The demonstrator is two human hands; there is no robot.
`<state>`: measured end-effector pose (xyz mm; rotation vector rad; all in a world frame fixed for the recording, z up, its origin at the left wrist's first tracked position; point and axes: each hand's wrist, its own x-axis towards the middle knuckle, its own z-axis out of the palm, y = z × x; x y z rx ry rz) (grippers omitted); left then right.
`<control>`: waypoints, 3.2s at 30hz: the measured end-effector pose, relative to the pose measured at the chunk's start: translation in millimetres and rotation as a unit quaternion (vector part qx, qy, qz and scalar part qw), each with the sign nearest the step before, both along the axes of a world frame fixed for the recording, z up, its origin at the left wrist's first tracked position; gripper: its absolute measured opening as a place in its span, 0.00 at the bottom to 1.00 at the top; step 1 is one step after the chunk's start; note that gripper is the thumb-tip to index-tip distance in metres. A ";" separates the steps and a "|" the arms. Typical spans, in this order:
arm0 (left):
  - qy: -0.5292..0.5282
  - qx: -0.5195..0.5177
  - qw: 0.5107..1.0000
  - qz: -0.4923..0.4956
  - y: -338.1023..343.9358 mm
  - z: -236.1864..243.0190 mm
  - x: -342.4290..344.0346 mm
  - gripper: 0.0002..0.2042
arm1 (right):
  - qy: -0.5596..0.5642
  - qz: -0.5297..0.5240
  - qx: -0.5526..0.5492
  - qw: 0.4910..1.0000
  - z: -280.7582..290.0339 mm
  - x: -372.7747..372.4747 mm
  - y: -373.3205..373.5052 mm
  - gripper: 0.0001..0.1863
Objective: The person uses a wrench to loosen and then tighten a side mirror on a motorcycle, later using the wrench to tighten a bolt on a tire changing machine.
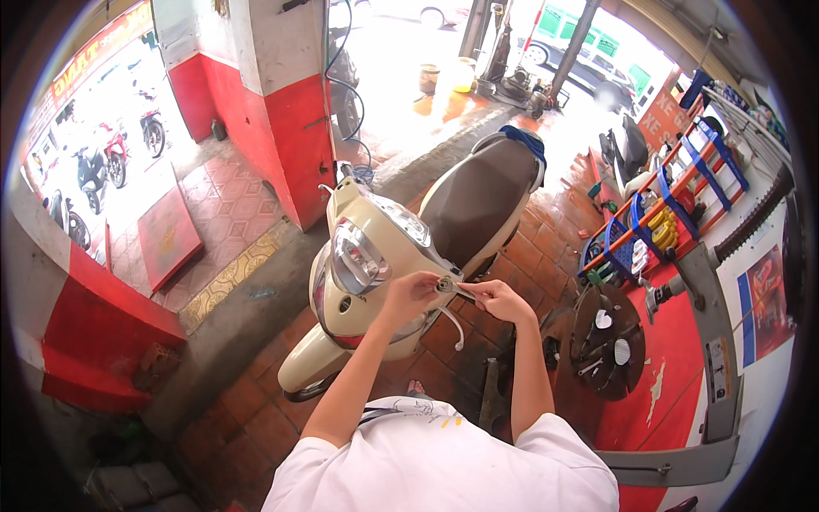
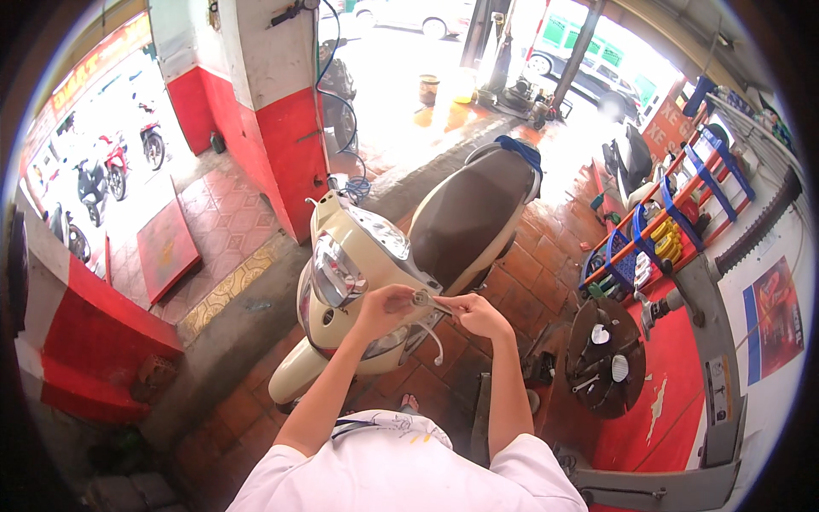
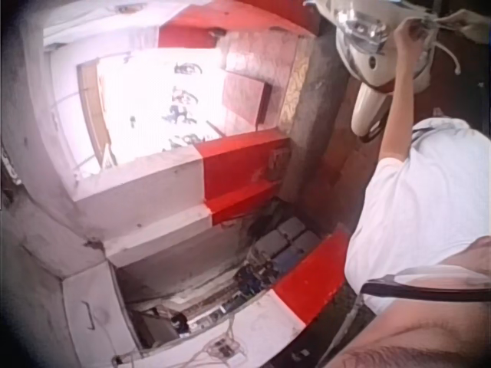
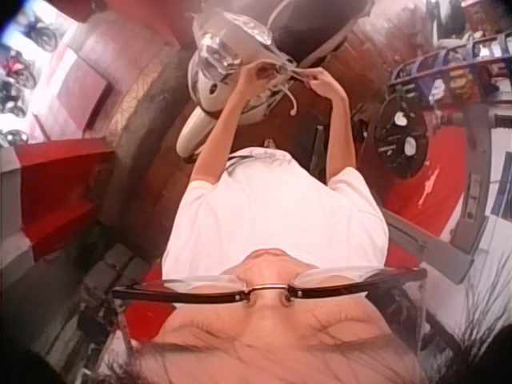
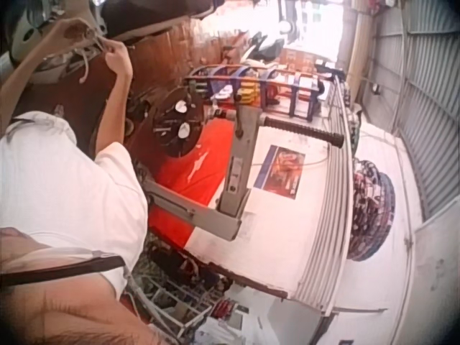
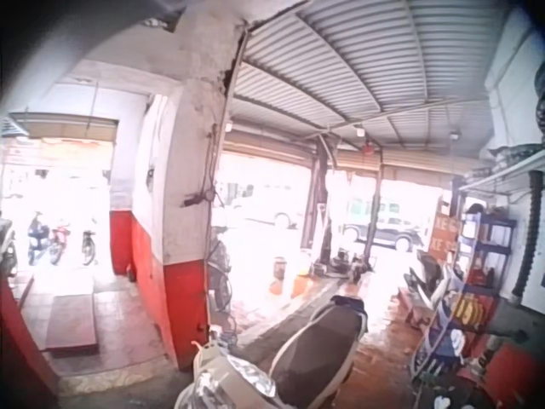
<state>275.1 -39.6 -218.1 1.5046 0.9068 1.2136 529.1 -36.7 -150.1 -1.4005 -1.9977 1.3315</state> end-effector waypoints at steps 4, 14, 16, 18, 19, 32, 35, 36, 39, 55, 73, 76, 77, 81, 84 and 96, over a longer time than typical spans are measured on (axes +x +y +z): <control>-0.004 -0.005 1.000 -0.007 0.3 -0.8 -0.7 0.16 | -0.024 0.005 0.014 1.000 1.9 0.0 1.1 0.36; -0.004 0.003 1.000 -0.004 1.6 -0.8 0.1 0.16 | -0.063 0.036 -0.022 0.997 11.1 0.8 14.5 0.40; -0.007 0.001 1.000 -0.004 1.4 0.0 1.9 0.16 | -0.065 0.075 -0.019 0.995 6.1 7.9 27.3 0.40; -0.004 0.004 1.000 0.006 0.6 0.2 0.4 0.16 | -0.074 0.099 -0.027 0.992 11.1 5.1 35.4 0.39; -0.007 0.003 1.000 0.005 0.3 0.4 -0.2 0.16 | -0.080 0.096 -0.038 0.991 13.9 5.3 37.0 0.36; 0.002 0.029 1.000 0.006 0.7 1.6 -1.3 0.15 | -0.002 0.002 -0.013 1.000 -4.7 -4.8 -9.1 0.27; -0.001 0.014 1.000 0.001 0.9 0.6 -1.6 0.15 | 0.023 -0.025 -0.015 0.999 -10.3 -9.5 -18.8 0.26; -0.001 0.009 1.000 -0.002 0.9 2.0 -1.5 0.15 | 0.022 -0.032 -0.018 0.999 -12.0 -9.8 -21.8 0.26; 0.000 0.010 1.000 -0.002 1.7 1.1 -3.0 0.16 | 0.053 -0.060 -0.052 0.995 -15.1 -20.6 -33.1 0.28; -0.003 0.020 1.000 0.008 1.3 -6.0 -0.8 0.17 | 0.219 -0.190 -0.037 0.956 -37.0 -32.5 -73.8 0.24; -0.009 0.009 1.000 0.005 -0.3 -4.1 -2.5 0.16 | -0.029 0.002 0.025 0.999 3.6 -8.9 -5.3 0.33; -0.004 0.009 1.000 -0.002 -0.1 -0.9 0.0 0.16 | -0.030 0.002 0.031 0.999 7.0 -10.5 -6.1 0.33; -0.005 0.009 1.000 -0.002 -0.4 -0.7 -0.2 0.16 | -0.024 0.003 0.036 0.999 6.4 -11.2 -6.5 0.33; 0.010 0.015 1.000 0.008 -1.2 0.6 -0.4 0.16 | -0.020 0.001 0.049 0.999 -0.2 -10.5 -6.1 0.32; -0.038 0.006 0.999 -0.004 0.3 -4.3 0.6 0.17 | -0.025 -0.021 0.032 0.999 0.2 -9.9 -12.4 0.32; -0.012 0.030 0.999 0.003 0.1 -4.1 -0.1 0.14 | -0.037 -0.025 0.049 0.998 -8.7 -12.6 -17.7 0.32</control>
